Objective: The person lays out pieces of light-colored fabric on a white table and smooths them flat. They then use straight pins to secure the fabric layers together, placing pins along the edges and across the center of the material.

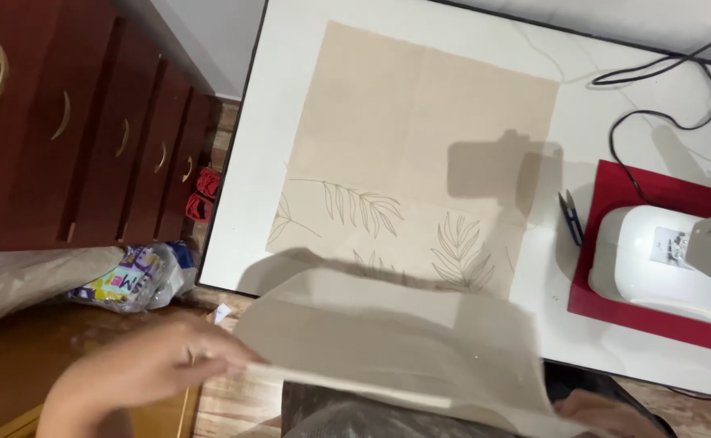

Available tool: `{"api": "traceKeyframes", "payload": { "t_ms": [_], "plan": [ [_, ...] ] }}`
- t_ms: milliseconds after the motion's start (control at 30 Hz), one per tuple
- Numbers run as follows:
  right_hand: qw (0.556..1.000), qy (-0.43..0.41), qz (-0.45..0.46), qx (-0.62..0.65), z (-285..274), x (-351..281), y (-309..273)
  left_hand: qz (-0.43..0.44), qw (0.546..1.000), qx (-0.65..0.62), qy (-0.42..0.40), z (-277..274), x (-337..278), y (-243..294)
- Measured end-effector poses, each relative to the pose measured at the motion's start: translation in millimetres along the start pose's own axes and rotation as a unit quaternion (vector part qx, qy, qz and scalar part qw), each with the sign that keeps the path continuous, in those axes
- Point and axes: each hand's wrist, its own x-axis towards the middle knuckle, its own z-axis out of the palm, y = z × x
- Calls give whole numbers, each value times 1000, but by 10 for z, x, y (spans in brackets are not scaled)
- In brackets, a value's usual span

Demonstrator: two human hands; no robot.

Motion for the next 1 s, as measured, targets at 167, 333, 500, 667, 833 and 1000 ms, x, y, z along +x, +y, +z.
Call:
{"api": "traceKeyframes", "payload": {
  "t_ms": [167,333,500,667,833,1000],
  "plan": [
    [891,320,-177,-269,-135,346,-534,-76,993,-2,90,-621,694,-548],
    [872,353,-270,-206,429,959,-2041,-113,974,11,196,-1169,1752,-694],
    [857,368,-307,-190,269,1674,-2371,-16,943,-170,286,-1198,2538,-1512],
    [832,465,-242,-180,257,1919,-2316,-23,903,-222,367,-1044,2848,-1590],
    [830,456,-201,-251,448,1685,-2131,-88,892,-217,385,-834,2556,-1336],
    [873,398,-133,-249,601,1526,-1656,-282,922,-101,246,-432,1990,-957]
  ]
}}
